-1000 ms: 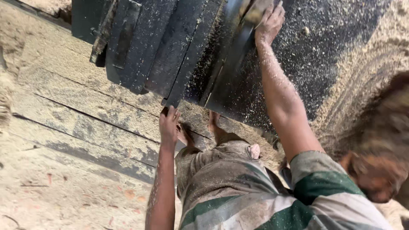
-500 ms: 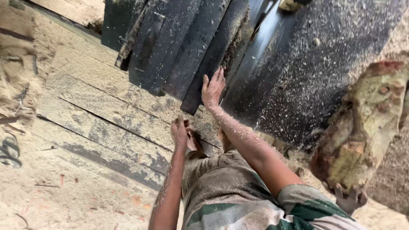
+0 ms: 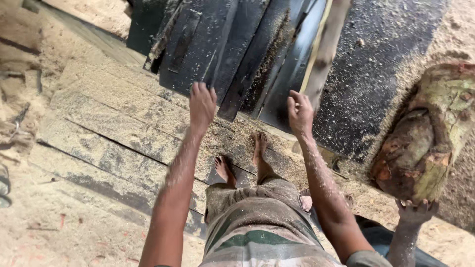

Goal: The person operates a large stationary circular saw to cut wood logs into planks, guiding the timber through the blade by hand and clearing sawdust and debris.

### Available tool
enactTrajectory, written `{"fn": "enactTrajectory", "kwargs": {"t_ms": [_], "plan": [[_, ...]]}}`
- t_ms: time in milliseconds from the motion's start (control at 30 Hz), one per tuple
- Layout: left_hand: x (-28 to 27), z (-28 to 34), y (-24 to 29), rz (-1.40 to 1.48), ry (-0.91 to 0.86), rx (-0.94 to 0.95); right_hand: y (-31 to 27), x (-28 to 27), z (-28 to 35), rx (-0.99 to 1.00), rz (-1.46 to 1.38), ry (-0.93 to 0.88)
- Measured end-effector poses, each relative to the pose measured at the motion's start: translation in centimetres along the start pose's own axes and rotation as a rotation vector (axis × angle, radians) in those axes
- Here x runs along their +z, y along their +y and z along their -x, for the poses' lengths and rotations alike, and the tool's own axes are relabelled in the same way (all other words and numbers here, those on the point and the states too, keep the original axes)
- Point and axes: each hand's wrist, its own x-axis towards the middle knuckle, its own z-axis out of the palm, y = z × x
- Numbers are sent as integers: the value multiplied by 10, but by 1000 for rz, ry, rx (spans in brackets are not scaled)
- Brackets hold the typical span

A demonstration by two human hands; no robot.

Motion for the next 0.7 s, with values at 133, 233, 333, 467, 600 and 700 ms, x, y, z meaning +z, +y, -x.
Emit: {"fn": "enactTrajectory", "kwargs": {"t_ms": [133,233,333,467,600,700], "plan": [[6,119,43,793,-154,-197,16,3,27,-70,56,253],[2,197,67,908,-347,-325,8,55,53,-152,-128,-44],[-2,242,81,932,-467,-479,-19,117,88,294,-62,-334],[11,209,75,946,-423,-745,-36,178,74,236,-197,-28],[55,151,79,808,-271,-824,-9,205,-19,241,-208,207],[97,128,93,713,-164,-932,16,191,-102,-9,-34,365]]}}
